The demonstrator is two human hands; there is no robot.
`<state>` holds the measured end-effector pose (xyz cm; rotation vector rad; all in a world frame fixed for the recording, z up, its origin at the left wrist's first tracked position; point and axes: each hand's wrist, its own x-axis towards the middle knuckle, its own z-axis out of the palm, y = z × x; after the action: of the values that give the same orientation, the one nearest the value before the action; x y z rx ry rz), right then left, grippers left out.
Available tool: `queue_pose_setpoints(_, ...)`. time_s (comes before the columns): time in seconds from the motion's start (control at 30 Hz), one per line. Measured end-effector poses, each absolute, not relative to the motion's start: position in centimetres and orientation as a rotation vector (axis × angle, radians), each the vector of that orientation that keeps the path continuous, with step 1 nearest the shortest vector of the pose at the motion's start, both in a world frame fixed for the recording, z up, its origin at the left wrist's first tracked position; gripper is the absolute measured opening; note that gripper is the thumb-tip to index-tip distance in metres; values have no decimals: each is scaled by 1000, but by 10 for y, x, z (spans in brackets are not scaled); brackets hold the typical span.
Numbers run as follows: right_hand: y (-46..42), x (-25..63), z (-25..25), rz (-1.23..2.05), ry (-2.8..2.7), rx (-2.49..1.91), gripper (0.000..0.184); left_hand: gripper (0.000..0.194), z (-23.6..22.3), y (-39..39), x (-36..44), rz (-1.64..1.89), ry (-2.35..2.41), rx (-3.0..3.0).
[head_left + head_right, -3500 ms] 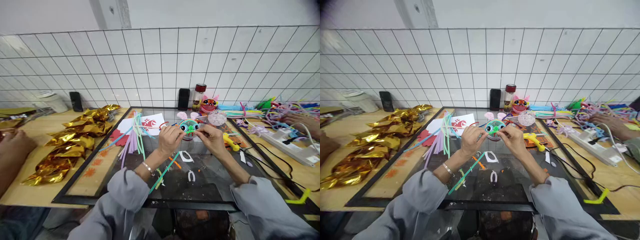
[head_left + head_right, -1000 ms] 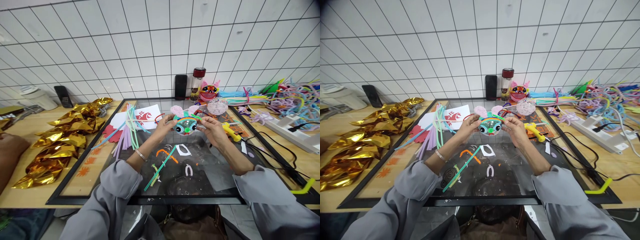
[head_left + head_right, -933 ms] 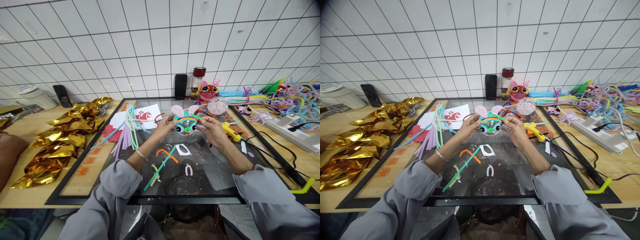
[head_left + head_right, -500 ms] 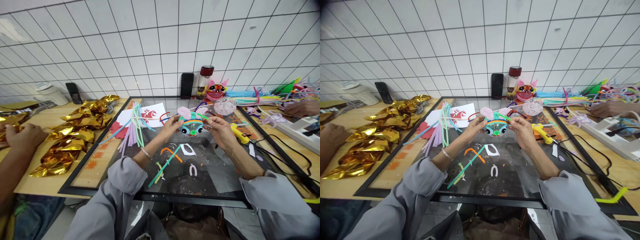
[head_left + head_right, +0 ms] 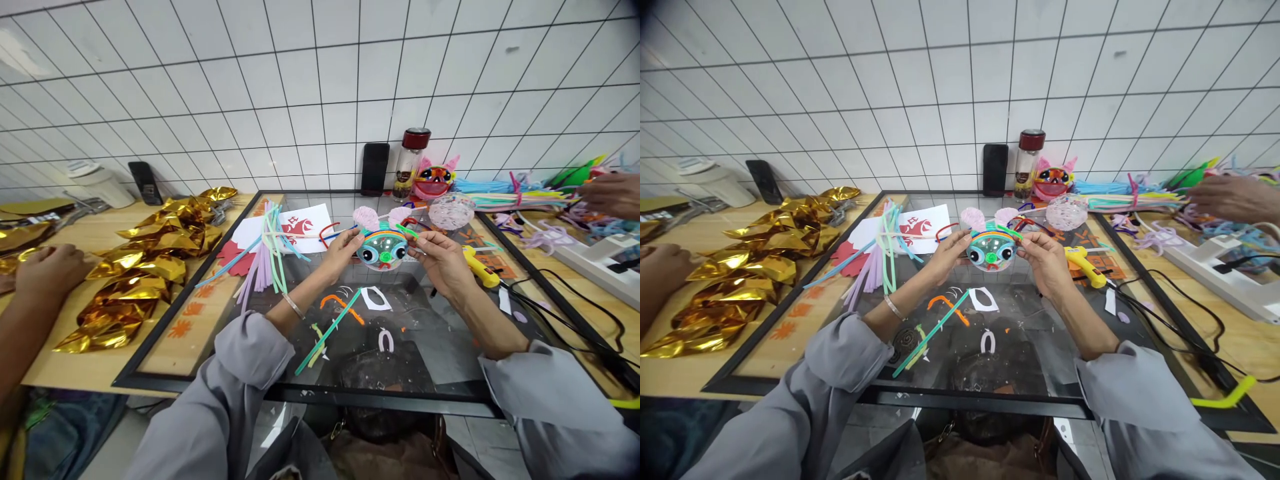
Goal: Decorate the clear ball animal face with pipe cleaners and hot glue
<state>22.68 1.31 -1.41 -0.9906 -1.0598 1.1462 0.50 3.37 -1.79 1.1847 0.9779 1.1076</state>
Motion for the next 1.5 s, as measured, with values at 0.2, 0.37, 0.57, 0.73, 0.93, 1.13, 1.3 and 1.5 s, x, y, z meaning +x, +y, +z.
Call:
queue_pose_setpoints(0.2, 11, 226, -12, 1126, -1030, -983, 22, 47, -21, 32, 2, 1105, 966, 1219)
queue_pose_setpoints(0.37, 11, 224, -9, 1123, -1006, -992, 27, 51, -24, 33, 1, 1102, 971, 1241)
queue_pose_setpoints(0.57, 6, 227, 1, 1119, -1002, -980, 29, 47, -18, 31, -1, 1202, 1058, 1229)
queue_pose_setpoints(0.73, -5, 238, 19, 1105, -1226, -985, 25, 33, -12, 24, -9, 1283, 1147, 1273)
queue_pose_setpoints(0.93, -14, 251, 25, 1288, -1793, -1240, 33, 19, -13, 7, -22, 1254, 1248, 1494)
queue_pose_setpoints(1.13, -12, 257, 14, 1318, -1978, -1345, 48, 22, -2, -23, -50, 1198, 1364, 1846)
queue_pose_setpoints(1.3, -13, 258, 15, 1380, -2040, -1325, 53, 27, 22, -21, -117, 1083, 2129, 1991)
queue_pose_setpoints(1.5, -17, 251, 22, 1385, -2025, -1388, 61, 27, 26, -5, -169, 652, 2597, 1708)
